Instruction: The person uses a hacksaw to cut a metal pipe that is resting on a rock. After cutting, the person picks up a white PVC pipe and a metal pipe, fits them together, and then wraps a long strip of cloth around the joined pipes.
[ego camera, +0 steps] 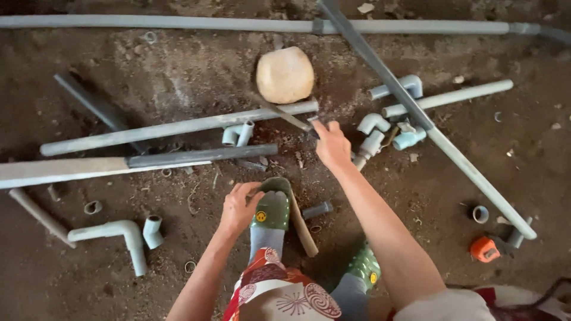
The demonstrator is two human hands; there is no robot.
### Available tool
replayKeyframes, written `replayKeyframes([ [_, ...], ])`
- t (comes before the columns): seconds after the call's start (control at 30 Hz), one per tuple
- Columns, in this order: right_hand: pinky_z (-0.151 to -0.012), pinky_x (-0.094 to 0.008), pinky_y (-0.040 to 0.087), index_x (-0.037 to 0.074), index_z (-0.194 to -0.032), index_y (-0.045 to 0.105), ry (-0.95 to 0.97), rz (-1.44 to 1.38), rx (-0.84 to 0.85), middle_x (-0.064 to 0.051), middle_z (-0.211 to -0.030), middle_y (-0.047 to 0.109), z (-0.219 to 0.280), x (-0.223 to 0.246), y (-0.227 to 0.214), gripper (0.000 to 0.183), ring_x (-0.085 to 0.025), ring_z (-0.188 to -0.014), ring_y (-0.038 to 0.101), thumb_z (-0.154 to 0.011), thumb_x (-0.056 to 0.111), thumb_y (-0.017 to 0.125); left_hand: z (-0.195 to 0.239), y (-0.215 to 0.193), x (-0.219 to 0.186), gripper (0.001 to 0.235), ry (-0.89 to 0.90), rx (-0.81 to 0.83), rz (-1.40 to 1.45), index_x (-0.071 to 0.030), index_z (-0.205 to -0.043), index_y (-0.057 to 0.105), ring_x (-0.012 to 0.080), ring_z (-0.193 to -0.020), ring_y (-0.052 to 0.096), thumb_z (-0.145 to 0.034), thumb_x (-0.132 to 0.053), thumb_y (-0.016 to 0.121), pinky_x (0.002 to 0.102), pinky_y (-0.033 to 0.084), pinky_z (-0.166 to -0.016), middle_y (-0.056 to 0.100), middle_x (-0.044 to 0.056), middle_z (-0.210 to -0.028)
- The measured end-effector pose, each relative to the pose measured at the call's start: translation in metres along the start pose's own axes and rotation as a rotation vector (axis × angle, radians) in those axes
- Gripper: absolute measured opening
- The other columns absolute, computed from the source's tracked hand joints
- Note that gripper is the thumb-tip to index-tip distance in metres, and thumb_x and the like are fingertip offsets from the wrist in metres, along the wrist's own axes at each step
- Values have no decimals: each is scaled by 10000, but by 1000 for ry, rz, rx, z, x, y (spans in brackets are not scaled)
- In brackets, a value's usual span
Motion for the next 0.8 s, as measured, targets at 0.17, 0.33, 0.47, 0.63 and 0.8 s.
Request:
replayKeyframes([
  [0.17, -577, -335, 514, 184, -1243, 486, 116, -58, 142, -90, -1057, 436, -20, -5, 19, 395, -238, -698, 609, -867, 125, 594, -9, 2, 1, 271, -29, -14, -10, -119, -1087, 640, 312, -892, 666, -863, -272, 652, 432, 594, -704, 605, 93, -898],
  [0.33, -680, -436, 543, 131, -1298, 417, 224, -156, 195, -144, -1170, 394, -16, 29, -39, 474, -322, -812, 640, -867, 121, 614, -13, 2, 5, 258, 87, -101, -30, -127, -1043, 673, 311, -815, 675, -811, -235, 706, 422, 577, -667, 620, 105, -842],
  [0.47, -740, -405, 450, 41, -1157, 403, 620, -698, 271, -156, -863, 578, -6, 21, -49, 430, -305, -798, 588, -895, 366, 301, -12, 2, -6, 262, 97, -106, -24, -119, -1063, 661, 317, -857, 662, -829, -232, 691, 425, 556, -703, 617, 123, -886],
  [0.63, -449, -305, 355, 24, -1163, 370, 748, -935, 285, -45, -614, 467, 17, 5, -33, 383, -158, -490, 471, -908, 305, 317, -7, -4, -17, 259, 20, -65, 86, -64, -1148, 606, 345, -962, 618, -913, -173, 612, 477, 541, -779, 577, 130, -934],
  [0.8, -742, -418, 550, 168, -1079, 599, 218, -206, -210, -87, -1017, 519, 20, -52, -29, 379, -354, -812, 662, -719, 177, 717, 4, -10, -28, 284, -15, -17, 30, -33, -1157, 596, 348, -1016, 614, -918, -186, 599, 532, 422, -1007, 608, 169, -995],
])
Point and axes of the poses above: each hand's wrist, its own z-axis away from the middle knuckle, its own y-axis out of the palm, x = y × z, the point moved 5 cm from there along -z, towards the middle knuckle
